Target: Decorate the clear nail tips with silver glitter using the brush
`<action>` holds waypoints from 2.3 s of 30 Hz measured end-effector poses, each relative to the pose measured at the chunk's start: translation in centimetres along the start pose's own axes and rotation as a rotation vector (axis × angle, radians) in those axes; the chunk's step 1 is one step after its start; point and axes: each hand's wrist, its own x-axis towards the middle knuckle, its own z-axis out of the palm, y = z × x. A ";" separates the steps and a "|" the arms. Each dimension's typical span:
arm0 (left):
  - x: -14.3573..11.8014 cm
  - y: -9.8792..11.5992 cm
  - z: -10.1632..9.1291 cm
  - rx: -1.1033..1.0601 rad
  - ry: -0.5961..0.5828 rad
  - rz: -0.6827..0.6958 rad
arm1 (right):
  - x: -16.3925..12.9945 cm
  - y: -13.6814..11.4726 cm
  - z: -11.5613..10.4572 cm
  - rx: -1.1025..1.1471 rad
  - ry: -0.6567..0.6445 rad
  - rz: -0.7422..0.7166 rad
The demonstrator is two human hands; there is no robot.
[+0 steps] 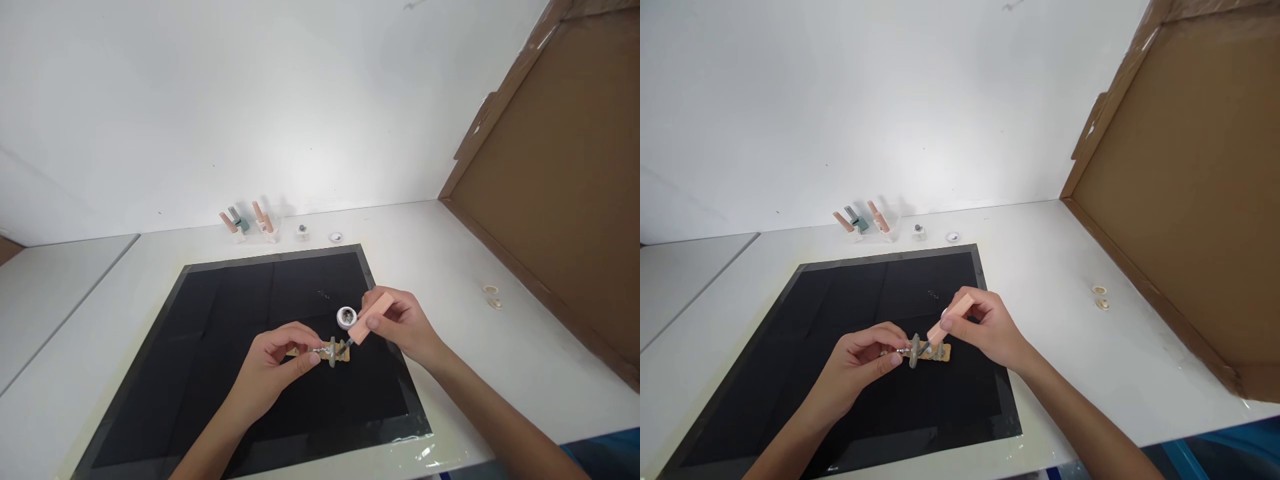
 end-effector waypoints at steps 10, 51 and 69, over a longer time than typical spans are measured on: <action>-0.1 0.2 -0.2 0.055 -0.049 -0.026 | 0.0 0.0 0.4 -0.116 -0.017 0.030; 0.0 0.1 -0.1 0.066 -0.036 -0.045 | 0.0 0.1 0.3 -0.119 0.051 -0.083; -0.1 0.2 0.2 0.008 -0.030 -0.060 | -0.2 0.1 0.4 -0.116 -0.014 -0.073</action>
